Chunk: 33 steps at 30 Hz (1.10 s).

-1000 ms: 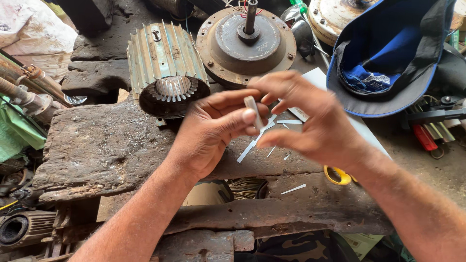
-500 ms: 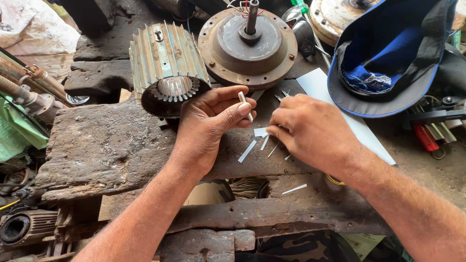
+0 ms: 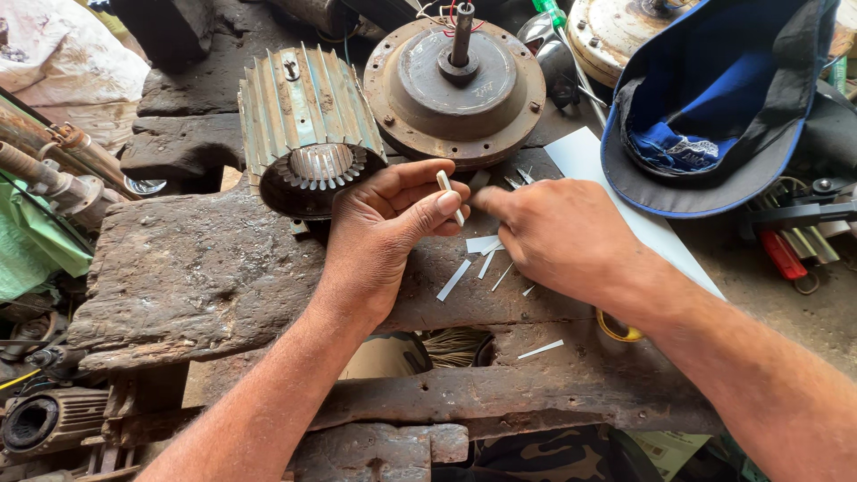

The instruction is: The person handles small white plastic strips and a motor stator on a cluttered workbench. They pick up and fold the strips, then place them into slots on the stator. A blue cap is moved aside to access the workspace.

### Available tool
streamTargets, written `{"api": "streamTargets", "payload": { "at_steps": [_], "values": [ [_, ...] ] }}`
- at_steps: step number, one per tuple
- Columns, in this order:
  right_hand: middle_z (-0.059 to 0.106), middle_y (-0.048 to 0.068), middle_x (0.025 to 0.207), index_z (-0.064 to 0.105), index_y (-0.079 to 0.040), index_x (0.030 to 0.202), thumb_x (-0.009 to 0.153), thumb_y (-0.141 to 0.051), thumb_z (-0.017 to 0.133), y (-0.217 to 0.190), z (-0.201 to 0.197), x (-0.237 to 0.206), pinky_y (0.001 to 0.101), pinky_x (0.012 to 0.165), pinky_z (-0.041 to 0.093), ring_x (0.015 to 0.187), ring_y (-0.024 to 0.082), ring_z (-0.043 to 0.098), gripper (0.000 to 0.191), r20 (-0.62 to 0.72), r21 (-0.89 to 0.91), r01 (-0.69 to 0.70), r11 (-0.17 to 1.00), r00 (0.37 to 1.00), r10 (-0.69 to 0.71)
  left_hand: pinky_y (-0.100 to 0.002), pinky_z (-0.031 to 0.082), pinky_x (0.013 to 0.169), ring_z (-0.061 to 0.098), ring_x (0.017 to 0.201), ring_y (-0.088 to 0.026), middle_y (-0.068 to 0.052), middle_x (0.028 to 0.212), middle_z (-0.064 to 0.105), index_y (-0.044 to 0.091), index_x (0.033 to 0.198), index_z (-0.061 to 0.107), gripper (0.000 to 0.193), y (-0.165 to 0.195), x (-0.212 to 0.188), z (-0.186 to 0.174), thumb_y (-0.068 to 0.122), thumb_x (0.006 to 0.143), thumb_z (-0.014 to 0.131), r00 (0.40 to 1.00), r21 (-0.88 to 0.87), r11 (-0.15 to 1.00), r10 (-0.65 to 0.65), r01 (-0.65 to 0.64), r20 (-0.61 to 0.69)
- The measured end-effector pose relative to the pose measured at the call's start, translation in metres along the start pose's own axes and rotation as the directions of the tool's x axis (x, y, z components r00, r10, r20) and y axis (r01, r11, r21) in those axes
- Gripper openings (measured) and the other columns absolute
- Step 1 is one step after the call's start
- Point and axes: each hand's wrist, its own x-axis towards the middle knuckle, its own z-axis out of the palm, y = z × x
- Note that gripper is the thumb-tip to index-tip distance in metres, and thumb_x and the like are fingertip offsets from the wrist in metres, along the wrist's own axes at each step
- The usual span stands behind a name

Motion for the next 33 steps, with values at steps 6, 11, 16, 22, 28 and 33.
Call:
{"api": "streamTargets", "payload": {
  "at_steps": [6, 11, 16, 22, 28, 33],
  "values": [
    [0.072, 0.013, 0.096, 0.074, -0.005, 0.117, 0.096, -0.021, 0.064, 0.003, -0.002, -0.012, 0.0448, 0.075, 0.057, 0.084, 0.030, 0.072, 0.028, -0.291, 0.249, 0.122, 0.961, 0.956, -0.046, -0.031, 0.064, 0.084, 0.076, 0.100, -0.016, -0.012, 0.108, 0.079, 0.000, 0.125, 0.069, 0.040, 0.000, 0.000, 0.001, 0.015, 0.089, 0.078, 1.000, 0.030, 1.000, 0.006, -0.005, -0.008],
    [0.064, 0.018, 0.097, 0.072, 0.003, 0.102, 0.086, -0.035, 0.076, -0.003, 0.011, -0.001, 0.0457, 0.080, 0.054, 0.094, 0.034, 0.065, 0.042, -0.278, 0.048, 0.093, 0.995, 0.958, -0.076, -0.031, 0.064, 0.086, 0.075, 0.101, -0.016, -0.012, 0.109, 0.078, -0.001, 0.126, 0.069, 0.041, -0.001, -0.001, 0.001, 0.015, 0.089, 0.078, 1.000, 0.011, 1.000, 0.023, -0.023, 0.004],
    [0.064, 0.013, 0.098, 0.073, -0.002, 0.097, 0.091, -0.030, 0.072, -0.005, 0.014, -0.005, 0.0455, 0.081, 0.054, 0.092, 0.030, 0.067, 0.028, -0.189, 0.117, 0.032, 0.993, 0.982, -0.009, -0.031, 0.064, 0.086, 0.075, 0.101, -0.016, -0.013, 0.109, 0.079, -0.001, 0.126, 0.069, 0.041, -0.001, -0.001, 0.001, 0.015, 0.089, 0.078, 1.000, 0.015, 1.000, -0.002, 0.002, 0.011],
    [0.062, 0.014, 0.094, 0.072, 0.000, 0.095, 0.085, -0.036, 0.077, -0.004, 0.011, -0.003, 0.0464, 0.078, 0.055, 0.088, 0.032, 0.066, 0.038, -0.245, 0.117, 0.098, 0.988, 0.967, -0.067, -0.032, 0.063, 0.085, 0.074, 0.096, -0.017, -0.014, 0.108, 0.079, -0.001, 0.126, 0.069, 0.041, -0.003, 0.000, 0.000, 0.015, 0.089, 0.078, 1.000, -0.005, 1.000, 0.000, 0.000, 0.019],
    [0.061, 0.012, 0.096, 0.071, -0.001, 0.093, 0.087, -0.032, 0.075, -0.009, 0.008, -0.001, 0.0451, 0.079, 0.055, 0.088, 0.031, 0.066, 0.032, -0.123, 0.119, 0.093, 0.988, 0.989, -0.078, -0.031, 0.063, 0.084, 0.074, 0.097, -0.016, -0.013, 0.108, 0.079, -0.001, 0.126, 0.069, 0.041, -0.004, 0.001, -0.001, 0.015, 0.090, 0.078, 1.000, 0.002, 1.000, -0.002, 0.002, 0.027],
    [0.062, 0.013, 0.095, 0.071, -0.002, 0.091, 0.087, -0.028, 0.075, -0.010, 0.006, -0.004, 0.0452, 0.083, 0.053, 0.095, 0.031, 0.064, 0.026, -0.185, 0.139, 0.167, 0.976, 0.973, -0.141, -0.031, 0.063, 0.084, 0.075, 0.097, -0.016, -0.013, 0.109, 0.079, 0.000, 0.127, 0.069, 0.042, -0.003, 0.001, 0.000, 0.016, 0.089, 0.078, 1.000, 0.001, 1.000, -0.018, 0.018, 0.025]
  ]
}}
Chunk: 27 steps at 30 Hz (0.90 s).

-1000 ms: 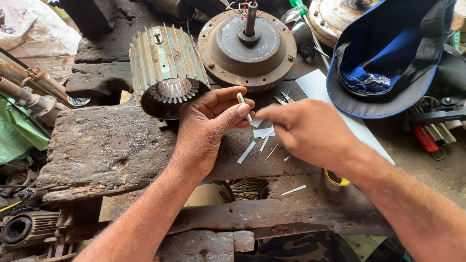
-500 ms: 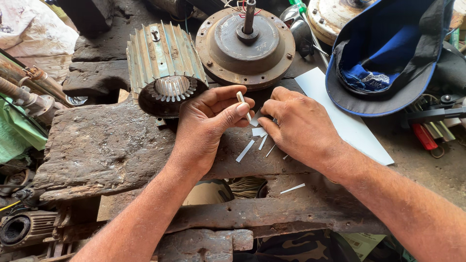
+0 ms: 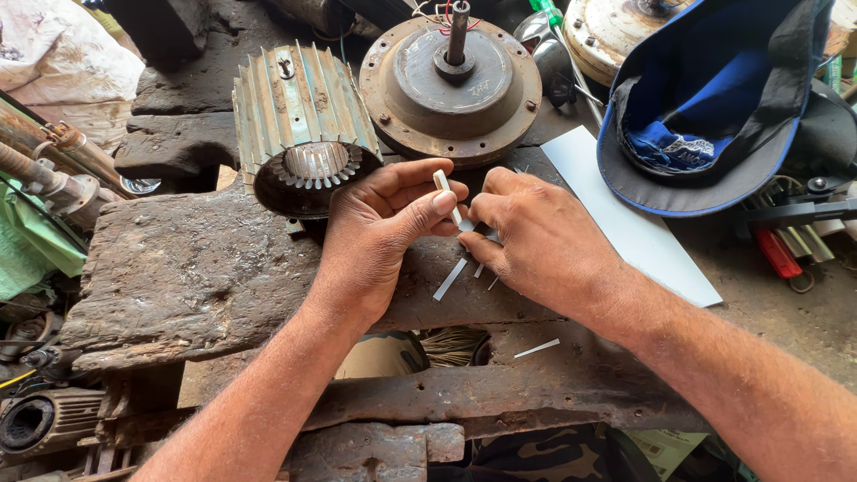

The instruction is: The person handles small white plastic strips and a motor stator on a cluttered workbench. They pick up and fold the strips, then place them into slots on the stator. A blue cap is moved aside to access the workspace.

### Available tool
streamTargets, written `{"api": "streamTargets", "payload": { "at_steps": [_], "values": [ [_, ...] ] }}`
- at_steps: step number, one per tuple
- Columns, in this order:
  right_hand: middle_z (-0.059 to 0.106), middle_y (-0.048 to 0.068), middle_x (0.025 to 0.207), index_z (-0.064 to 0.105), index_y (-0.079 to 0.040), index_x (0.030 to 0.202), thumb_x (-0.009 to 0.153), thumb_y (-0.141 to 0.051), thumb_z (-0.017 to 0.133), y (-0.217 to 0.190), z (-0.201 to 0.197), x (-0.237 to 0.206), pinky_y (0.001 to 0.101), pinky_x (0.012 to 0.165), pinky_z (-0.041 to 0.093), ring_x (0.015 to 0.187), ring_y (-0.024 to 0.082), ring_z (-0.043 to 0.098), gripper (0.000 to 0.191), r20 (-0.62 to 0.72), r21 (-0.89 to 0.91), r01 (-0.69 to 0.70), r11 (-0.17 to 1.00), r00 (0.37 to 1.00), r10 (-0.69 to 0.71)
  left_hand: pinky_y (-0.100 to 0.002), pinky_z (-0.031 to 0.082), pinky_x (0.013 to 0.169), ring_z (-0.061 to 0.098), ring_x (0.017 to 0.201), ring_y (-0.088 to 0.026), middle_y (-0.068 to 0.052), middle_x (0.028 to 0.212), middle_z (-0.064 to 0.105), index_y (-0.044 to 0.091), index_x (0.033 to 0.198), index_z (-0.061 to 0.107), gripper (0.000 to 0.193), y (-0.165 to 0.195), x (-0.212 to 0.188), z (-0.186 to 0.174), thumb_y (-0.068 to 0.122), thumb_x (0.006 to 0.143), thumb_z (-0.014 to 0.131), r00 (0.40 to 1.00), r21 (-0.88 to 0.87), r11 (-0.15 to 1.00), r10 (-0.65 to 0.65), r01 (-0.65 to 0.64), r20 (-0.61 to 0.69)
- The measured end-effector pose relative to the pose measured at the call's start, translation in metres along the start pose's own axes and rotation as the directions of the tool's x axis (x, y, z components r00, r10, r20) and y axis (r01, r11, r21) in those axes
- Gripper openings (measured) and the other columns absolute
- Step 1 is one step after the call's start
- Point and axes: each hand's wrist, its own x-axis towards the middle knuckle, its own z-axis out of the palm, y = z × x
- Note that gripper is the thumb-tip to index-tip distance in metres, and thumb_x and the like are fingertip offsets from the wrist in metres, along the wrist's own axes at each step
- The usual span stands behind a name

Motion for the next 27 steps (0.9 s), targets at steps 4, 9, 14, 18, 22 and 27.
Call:
{"api": "streamTargets", "payload": {
  "at_steps": [4, 9, 14, 18, 22, 27],
  "values": [
    [0.064, 0.012, 0.098, 0.070, -0.002, 0.091, 0.085, -0.027, 0.078, 0.000, 0.000, 0.000, 0.0458, 0.084, 0.051, 0.096, 0.032, 0.062, 0.027, -0.079, 0.079, 0.095, 0.992, 0.993, -0.089, -0.031, 0.063, 0.086, 0.075, 0.098, -0.016, -0.013, 0.109, 0.079, 0.000, 0.127, 0.069, 0.042, 0.002, -0.001, 0.000, 0.016, 0.089, 0.078, 1.000, 0.002, 1.000, 0.017, -0.017, 0.000],
    [0.065, 0.012, 0.096, 0.068, -0.002, 0.096, 0.084, -0.025, 0.081, -0.002, 0.002, -0.001, 0.0467, 0.085, 0.051, 0.097, 0.033, 0.062, 0.029, -0.084, 0.109, 0.109, 0.988, 0.991, -0.100, -0.031, 0.063, 0.086, 0.075, 0.099, -0.016, -0.013, 0.109, 0.079, 0.000, 0.126, 0.069, 0.042, 0.004, -0.002, 0.000, 0.017, 0.089, 0.079, 1.000, 0.022, 0.999, 0.025, -0.025, -0.013],
    [0.065, 0.014, 0.103, 0.068, 0.000, 0.113, 0.081, -0.022, 0.081, 0.002, 0.004, -0.004, 0.0428, 0.084, 0.053, 0.095, 0.030, 0.064, 0.041, -0.082, 0.227, -0.035, 0.973, 0.995, 0.055, -0.032, 0.063, 0.086, 0.075, 0.100, -0.016, -0.013, 0.110, 0.079, 0.000, 0.127, 0.069, 0.042, 0.005, -0.001, 0.000, 0.017, 0.089, 0.079, 0.999, 0.010, 0.999, 0.036, -0.035, -0.003],
    [0.068, 0.014, 0.111, 0.071, -0.002, 0.113, 0.087, -0.014, 0.076, 0.010, 0.006, -0.005, 0.0420, 0.093, 0.053, 0.106, 0.031, 0.064, 0.029, -0.222, 0.133, 0.010, 0.991, 0.975, 0.020, -0.031, 0.063, 0.086, 0.075, 0.100, -0.016, -0.012, 0.110, 0.079, 0.000, 0.126, 0.069, 0.042, 0.004, -0.002, 0.000, 0.018, 0.089, 0.079, 1.000, 0.013, 1.000, 0.019, -0.018, -0.011],
    [0.068, 0.012, 0.110, 0.071, -0.003, 0.118, 0.088, -0.012, 0.072, 0.017, -0.001, -0.004, 0.0431, 0.092, 0.052, 0.105, 0.031, 0.063, 0.031, -0.100, 0.062, 0.113, 0.992, 0.989, -0.106, -0.031, 0.063, 0.085, 0.075, 0.100, -0.016, -0.013, 0.109, 0.079, 0.000, 0.127, 0.069, 0.043, 0.004, -0.002, -0.001, 0.017, 0.089, 0.079, 1.000, 0.012, 1.000, 0.016, -0.016, -0.011],
    [0.067, 0.012, 0.103, 0.072, -0.006, 0.115, 0.086, -0.021, 0.074, 0.018, -0.013, -0.005, 0.0433, 0.087, 0.051, 0.103, 0.032, 0.061, 0.032, 0.006, 0.080, 0.157, 0.984, 0.987, -0.158, -0.031, 0.064, 0.085, 0.075, 0.099, -0.016, -0.013, 0.109, 0.079, 0.000, 0.127, 0.069, 0.043, 0.005, -0.002, -0.001, 0.017, 0.089, 0.079, 1.000, 0.025, 1.000, 0.018, -0.018, -0.014]
  ]
}}
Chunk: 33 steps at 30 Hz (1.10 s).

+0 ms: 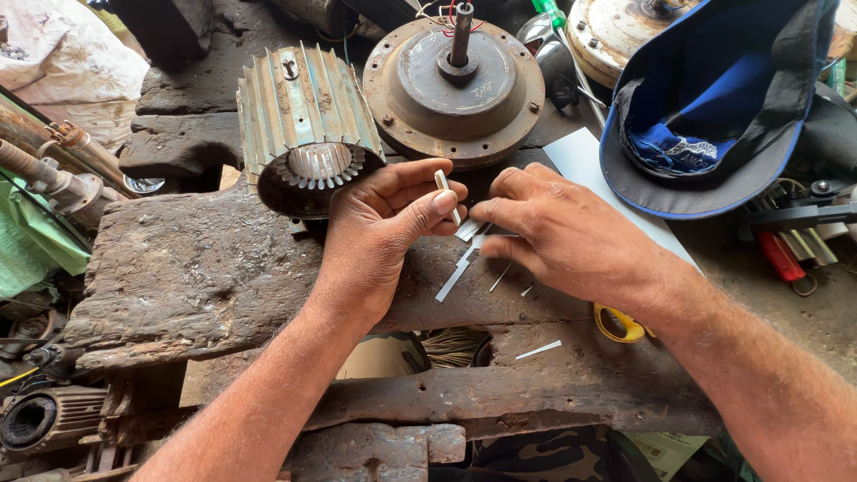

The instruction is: The person handles small white plastic strips and a motor stator on a cluttered workbench. They pick up and fold the strips, then place them into slots on the stator. A blue cap is moved aside to access the workspace.

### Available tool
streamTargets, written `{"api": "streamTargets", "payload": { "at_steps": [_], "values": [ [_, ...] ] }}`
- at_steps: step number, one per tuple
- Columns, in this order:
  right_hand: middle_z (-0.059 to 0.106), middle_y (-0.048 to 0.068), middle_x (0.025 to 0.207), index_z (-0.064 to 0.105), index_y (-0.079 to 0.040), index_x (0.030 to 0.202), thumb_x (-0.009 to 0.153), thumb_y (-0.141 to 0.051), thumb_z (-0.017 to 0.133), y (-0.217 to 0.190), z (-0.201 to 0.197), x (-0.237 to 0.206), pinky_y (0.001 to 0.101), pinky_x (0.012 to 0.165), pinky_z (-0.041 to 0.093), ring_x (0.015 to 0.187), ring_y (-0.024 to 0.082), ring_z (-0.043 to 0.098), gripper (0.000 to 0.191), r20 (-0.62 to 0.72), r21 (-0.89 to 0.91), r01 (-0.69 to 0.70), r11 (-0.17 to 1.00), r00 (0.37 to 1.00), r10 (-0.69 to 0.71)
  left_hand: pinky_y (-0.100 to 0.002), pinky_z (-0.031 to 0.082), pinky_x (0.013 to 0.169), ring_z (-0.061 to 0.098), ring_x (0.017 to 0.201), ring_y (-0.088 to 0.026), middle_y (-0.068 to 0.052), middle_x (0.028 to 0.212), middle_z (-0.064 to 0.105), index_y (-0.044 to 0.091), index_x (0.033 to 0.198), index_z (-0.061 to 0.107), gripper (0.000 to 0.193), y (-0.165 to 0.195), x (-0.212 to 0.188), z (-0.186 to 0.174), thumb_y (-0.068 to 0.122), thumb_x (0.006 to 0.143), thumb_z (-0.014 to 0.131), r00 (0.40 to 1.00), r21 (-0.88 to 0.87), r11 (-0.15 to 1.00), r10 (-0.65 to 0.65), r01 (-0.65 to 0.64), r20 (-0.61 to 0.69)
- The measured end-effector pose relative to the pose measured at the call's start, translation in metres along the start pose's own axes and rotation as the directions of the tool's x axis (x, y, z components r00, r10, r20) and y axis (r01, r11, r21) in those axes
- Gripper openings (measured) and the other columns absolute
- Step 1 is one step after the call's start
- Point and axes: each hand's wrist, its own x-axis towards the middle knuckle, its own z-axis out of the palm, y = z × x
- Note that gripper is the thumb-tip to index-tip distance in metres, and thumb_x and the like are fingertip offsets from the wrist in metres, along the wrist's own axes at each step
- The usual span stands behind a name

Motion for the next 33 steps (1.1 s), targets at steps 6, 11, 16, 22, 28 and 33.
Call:
{"api": "streamTargets", "payload": {
  "at_steps": [6, 11, 16, 22, 28, 33],
  "values": [
    [0.069, 0.005, 0.093, 0.079, -0.009, 0.100, 0.082, -0.019, 0.074, -0.005, -0.007, 0.004, 0.0397, 0.077, 0.056, 0.092, 0.026, 0.067, 0.020, 0.040, 0.053, -0.041, 0.998, 0.998, 0.039, -0.031, 0.065, 0.084, 0.076, 0.098, -0.015, -0.013, 0.108, 0.079, 0.000, 0.126, 0.069, 0.043, 0.001, 0.001, 0.001, 0.017, 0.089, 0.078, 1.000, 0.017, 1.000, -0.026, 0.026, -0.012],
    [0.067, 0.005, 0.088, 0.077, -0.008, 0.093, 0.086, -0.018, 0.071, -0.012, -0.012, 0.004, 0.0405, 0.073, 0.057, 0.085, 0.025, 0.067, 0.013, 0.119, -0.053, -0.060, 0.997, 0.991, 0.066, -0.031, 0.064, 0.084, 0.075, 0.095, -0.015, -0.014, 0.107, 0.079, 0.000, 0.127, 0.069, 0.043, 0.000, 0.001, 0.000, 0.017, 0.089, 0.078, 1.000, 0.017, 1.000, -0.015, 0.015, 0.000],
    [0.064, 0.006, 0.094, 0.071, -0.006, 0.088, 0.080, -0.010, 0.070, -0.015, -0.014, 0.007, 0.0379, 0.073, 0.058, 0.090, 0.023, 0.066, 0.009, 0.229, -0.229, 0.053, 0.972, 0.973, 0.001, -0.031, 0.064, 0.084, 0.075, 0.094, -0.015, -0.014, 0.108, 0.079, -0.001, 0.127, 0.069, 0.044, -0.002, 0.002, -0.002, 0.018, 0.088, 0.079, 1.000, 0.016, 1.000, -0.016, 0.016, -0.009],
    [0.064, 0.009, 0.092, 0.067, -0.002, 0.084, 0.075, -0.004, 0.068, -0.016, -0.012, 0.006, 0.0357, 0.077, 0.059, 0.094, 0.024, 0.065, 0.009, 0.234, -0.347, 0.201, 0.916, 0.964, -0.122, -0.031, 0.064, 0.083, 0.075, 0.095, -0.016, -0.015, 0.108, 0.079, -0.001, 0.127, 0.069, 0.044, -0.002, 0.002, -0.002, 0.018, 0.088, 0.079, 1.000, 0.018, 1.000, -0.022, 0.022, -0.008],
    [0.064, 0.010, 0.092, 0.066, -0.002, 0.083, 0.073, -0.004, 0.067, -0.017, -0.008, 0.003, 0.0362, 0.077, 0.058, 0.091, 0.024, 0.066, 0.010, 0.196, -0.392, 0.238, 0.889, 0.965, -0.172, -0.030, 0.063, 0.083, 0.075, 0.097, -0.016, -0.015, 0.108, 0.079, -0.002, 0.128, 0.068, 0.044, -0.002, 0.001, -0.002, 0.017, 0.089, 0.078, 1.000, -0.002, 1.000, -0.014, 0.014, 0.000],
    [0.063, 0.009, 0.088, 0.064, -0.003, 0.079, 0.077, -0.007, 0.068, -0.019, -0.004, 0.004, 0.0366, 0.071, 0.057, 0.085, 0.023, 0.066, 0.006, 0.146, -0.400, 0.213, 0.892, 0.975, -0.168, -0.030, 0.063, 0.083, 0.075, 0.096, -0.015, -0.014, 0.108, 0.079, -0.002, 0.128, 0.068, 0.044, -0.002, 0.002, -0.002, 0.016, 0.089, 0.077, 1.000, 0.006, 1.000, -0.031, 0.031, -0.002]
  ]
}}
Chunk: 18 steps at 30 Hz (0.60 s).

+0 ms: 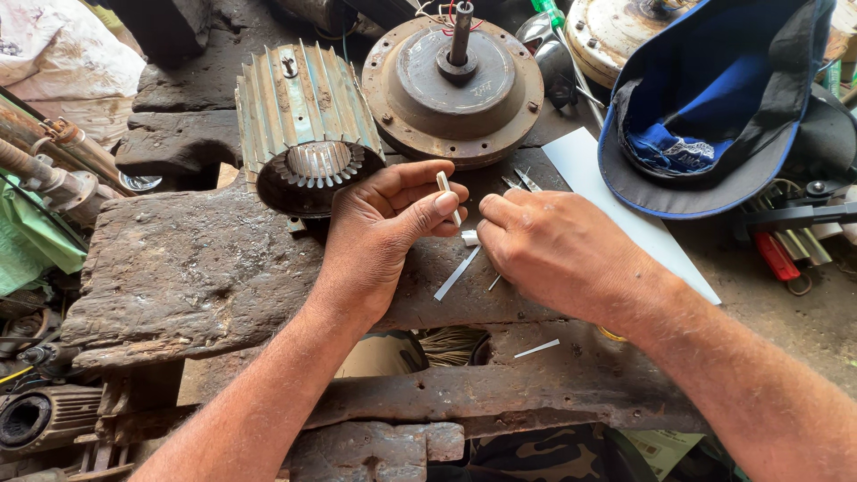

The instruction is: The person handles small white plastic strips and a motor stator on a cluttered workbench. They pick up and fold the strips, then place them into slots on the stator. A blue cap is moved aside to access the workspace.

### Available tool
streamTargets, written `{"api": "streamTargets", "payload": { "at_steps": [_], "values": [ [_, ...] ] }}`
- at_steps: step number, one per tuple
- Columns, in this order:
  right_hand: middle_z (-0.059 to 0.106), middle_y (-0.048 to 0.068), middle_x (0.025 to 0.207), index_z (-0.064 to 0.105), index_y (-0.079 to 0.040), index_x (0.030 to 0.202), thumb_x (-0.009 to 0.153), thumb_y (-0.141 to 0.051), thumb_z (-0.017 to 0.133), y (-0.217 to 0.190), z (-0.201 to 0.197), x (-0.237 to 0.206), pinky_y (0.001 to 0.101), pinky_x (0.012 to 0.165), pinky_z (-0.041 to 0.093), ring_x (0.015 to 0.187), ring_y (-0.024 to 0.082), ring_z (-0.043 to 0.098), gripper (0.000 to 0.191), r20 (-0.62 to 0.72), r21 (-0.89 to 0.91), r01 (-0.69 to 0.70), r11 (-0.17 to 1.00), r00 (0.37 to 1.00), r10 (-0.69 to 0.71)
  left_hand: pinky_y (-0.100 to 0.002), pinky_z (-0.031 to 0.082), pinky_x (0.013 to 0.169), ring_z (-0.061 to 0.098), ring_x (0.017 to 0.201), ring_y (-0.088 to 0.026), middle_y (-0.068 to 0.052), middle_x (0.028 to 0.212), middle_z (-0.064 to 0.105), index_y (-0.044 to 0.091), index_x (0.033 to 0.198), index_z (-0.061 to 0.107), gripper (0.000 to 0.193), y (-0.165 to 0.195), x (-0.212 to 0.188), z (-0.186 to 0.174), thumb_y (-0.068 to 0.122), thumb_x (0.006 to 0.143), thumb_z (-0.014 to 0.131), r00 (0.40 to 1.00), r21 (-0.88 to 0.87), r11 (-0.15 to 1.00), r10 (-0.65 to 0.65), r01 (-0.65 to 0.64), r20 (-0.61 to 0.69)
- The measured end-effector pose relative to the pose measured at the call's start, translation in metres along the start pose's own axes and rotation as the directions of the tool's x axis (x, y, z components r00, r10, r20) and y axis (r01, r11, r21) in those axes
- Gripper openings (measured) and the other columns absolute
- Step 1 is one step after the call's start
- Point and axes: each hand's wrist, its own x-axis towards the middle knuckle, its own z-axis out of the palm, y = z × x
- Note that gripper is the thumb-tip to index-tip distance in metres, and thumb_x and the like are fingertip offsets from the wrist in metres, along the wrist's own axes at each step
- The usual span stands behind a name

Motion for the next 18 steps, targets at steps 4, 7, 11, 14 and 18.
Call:
{"api": "streamTargets", "payload": {
  "at_steps": [4, 7, 11, 14, 18],
  "values": [
    [0.062, 0.008, 0.087, 0.064, -0.004, 0.079, 0.076, -0.008, 0.068, -0.004, 0.004, 0.000, 0.0353, 0.069, 0.057, 0.083, 0.022, 0.066, 0.007, -0.019, -0.045, -0.026, 0.999, 1.000, 0.025, -0.030, 0.063, 0.084, 0.075, 0.096, -0.015, -0.014, 0.109, 0.079, -0.002, 0.129, 0.067, 0.043, 0.001, 0.000, 0.001, 0.016, 0.090, 0.076, 1.000, 0.007, 1.000, 0.009, -0.009, 0.009],
    [0.060, 0.007, 0.085, 0.062, -0.005, 0.076, 0.080, -0.010, 0.069, -0.006, 0.006, 0.000, 0.0358, 0.067, 0.056, 0.081, 0.022, 0.065, 0.009, -0.015, -0.024, -0.079, 0.997, 0.997, 0.079, -0.030, 0.063, 0.084, 0.075, 0.095, -0.015, -0.014, 0.109, 0.079, -0.002, 0.129, 0.067, 0.043, 0.002, -0.001, 0.000, 0.015, 0.091, 0.076, 1.000, 0.024, 1.000, 0.010, -0.010, 0.006],
    [0.059, 0.009, 0.084, 0.061, -0.005, 0.078, 0.085, -0.014, 0.071, -0.006, 0.011, 0.003, 0.0377, 0.064, 0.056, 0.079, 0.024, 0.065, 0.015, -0.113, 0.091, -0.169, 0.981, 0.977, 0.179, -0.030, 0.063, 0.084, 0.075, 0.096, -0.014, -0.014, 0.109, 0.079, -0.002, 0.129, 0.067, 0.043, 0.001, -0.001, 0.000, 0.016, 0.090, 0.076, 1.000, 0.017, 1.000, 0.005, -0.005, 0.005],
    [0.059, 0.010, 0.085, 0.060, -0.003, 0.081, 0.087, -0.015, 0.071, -0.003, 0.015, 0.006, 0.0379, 0.064, 0.057, 0.080, 0.025, 0.066, 0.017, -0.117, 0.151, -0.205, 0.967, 0.968, 0.223, -0.030, 0.063, 0.084, 0.074, 0.094, -0.015, -0.014, 0.109, 0.079, -0.002, 0.129, 0.068, 0.042, 0.001, -0.001, 0.000, 0.015, 0.091, 0.076, 1.000, 0.021, 1.000, 0.016, -0.016, 0.015],
    [0.059, 0.010, 0.087, 0.060, -0.004, 0.082, 0.083, -0.015, 0.073, 0.000, 0.019, 0.004, 0.0382, 0.064, 0.057, 0.081, 0.026, 0.066, 0.017, -0.100, 0.152, -0.205, 0.967, 0.970, 0.222, -0.030, 0.063, 0.085, 0.075, 0.094, -0.014, -0.013, 0.108, 0.079, -0.002, 0.129, 0.067, 0.042, 0.001, -0.001, 0.000, 0.014, 0.091, 0.075, 1.000, 0.037, 0.999, 0.012, -0.013, 0.020]
  ]
}}
